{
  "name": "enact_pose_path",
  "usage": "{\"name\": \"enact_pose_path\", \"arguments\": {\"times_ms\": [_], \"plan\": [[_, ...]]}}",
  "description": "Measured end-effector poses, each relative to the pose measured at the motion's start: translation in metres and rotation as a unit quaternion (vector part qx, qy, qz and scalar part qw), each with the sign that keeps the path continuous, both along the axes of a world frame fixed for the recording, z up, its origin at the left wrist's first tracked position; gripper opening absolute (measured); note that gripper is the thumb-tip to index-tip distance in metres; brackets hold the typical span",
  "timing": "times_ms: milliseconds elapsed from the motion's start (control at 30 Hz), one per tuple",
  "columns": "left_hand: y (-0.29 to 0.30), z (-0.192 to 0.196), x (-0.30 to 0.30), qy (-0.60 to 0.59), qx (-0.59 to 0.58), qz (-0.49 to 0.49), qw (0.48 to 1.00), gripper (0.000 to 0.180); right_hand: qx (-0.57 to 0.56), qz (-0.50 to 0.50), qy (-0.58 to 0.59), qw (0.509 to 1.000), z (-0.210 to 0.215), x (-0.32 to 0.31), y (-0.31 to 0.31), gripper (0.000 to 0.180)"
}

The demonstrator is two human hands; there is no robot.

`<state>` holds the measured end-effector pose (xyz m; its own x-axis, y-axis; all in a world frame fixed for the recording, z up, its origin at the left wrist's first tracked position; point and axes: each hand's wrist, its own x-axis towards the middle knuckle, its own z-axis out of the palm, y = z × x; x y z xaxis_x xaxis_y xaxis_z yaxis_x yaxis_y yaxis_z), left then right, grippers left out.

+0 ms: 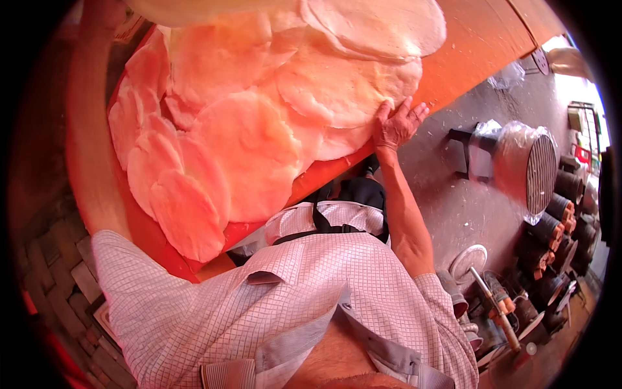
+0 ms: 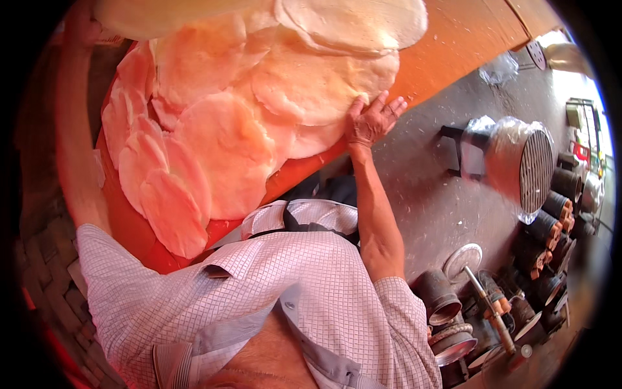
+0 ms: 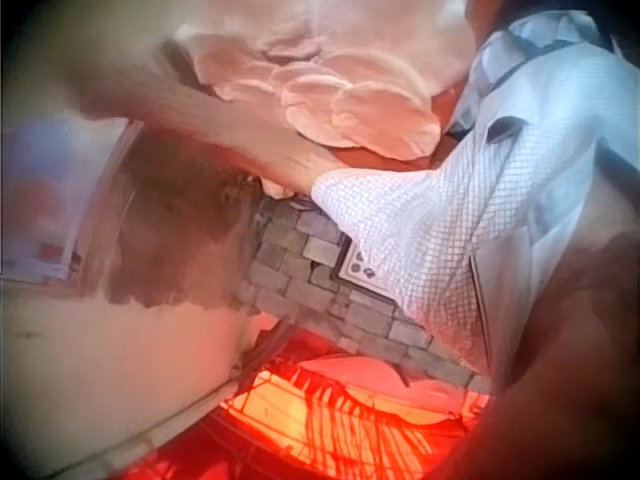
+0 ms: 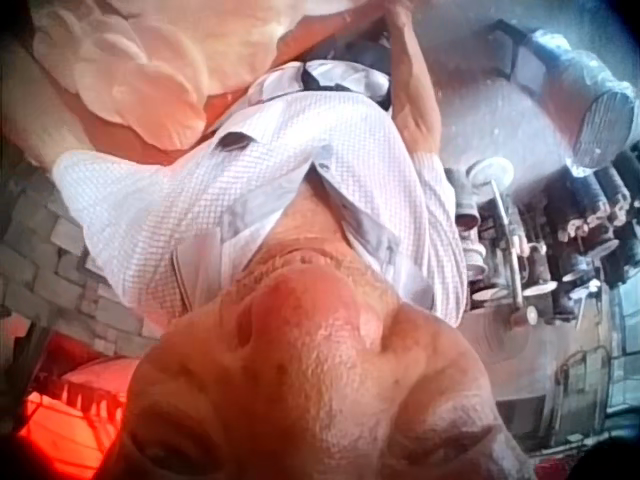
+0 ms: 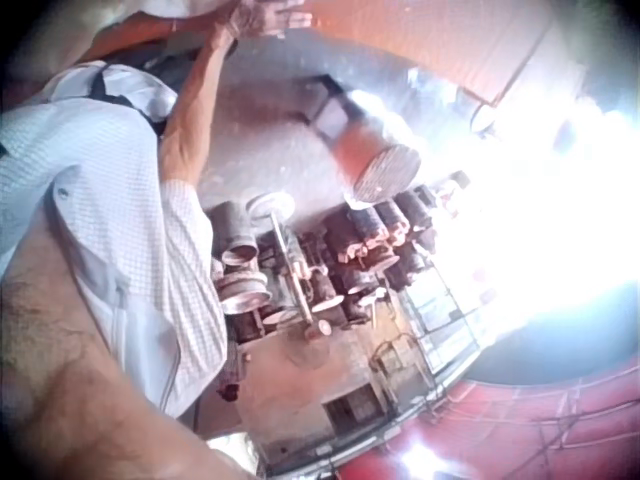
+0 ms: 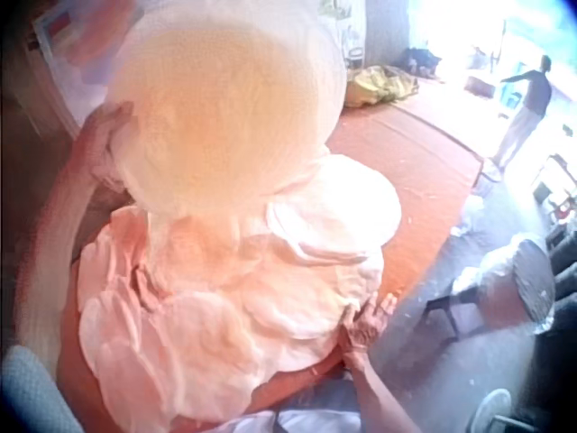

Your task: The person repeatedly picks up thin, translucent dough sheets from a large pile on a red table, separates them, and places them back down. The person handles the sheets one by one, smoothing them out and stacking them in a different arrangement.

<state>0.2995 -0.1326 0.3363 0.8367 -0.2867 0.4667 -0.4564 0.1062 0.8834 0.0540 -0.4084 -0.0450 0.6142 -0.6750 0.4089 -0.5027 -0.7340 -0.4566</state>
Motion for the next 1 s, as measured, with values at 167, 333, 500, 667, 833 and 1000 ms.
{"name": "enact_pose_path", "arguments": {"times_ms": [167, 333, 500, 667, 833, 1000], "plan": [[0.065, -0.144, 0.06, 0.353, -0.08, -0.076, 0.929, 0.016, 0.019, -0.004, 0.004, 1.0, 0.001, -0.001, 0.006, 0.059], [-0.028, -0.307, -0.081, 0.478, -0.158, 0.064, 0.862, 0.035, 0.033, 0.0, -0.016, 0.999, 0.004, -0.001, 0.005, 0.058], [-0.036, -0.341, -0.123, 0.545, -0.113, 0.116, 0.822, 0.04, 0.049, 0.005, -0.008, 0.999, 0.003, -0.003, 0.002, 0.057], [-0.035, -0.338, -0.128, 0.542, -0.115, 0.114, 0.825, 0.038, 0.054, 0.078, -0.018, 0.995, 0.014, -0.018, -0.005, 0.056], [-0.067, -0.33, -0.158, 0.542, -0.16, 0.083, 0.821, 0.036, 0.091, 0.173, -0.055, 0.979, 0.031, -0.042, -0.042, 0.036], [-0.121, -0.339, -0.187, 0.572, -0.193, 0.134, 0.786, 0.032, 0.137, 0.206, -0.105, 0.963, 0.034, -0.071, -0.071, 0.023]]}}
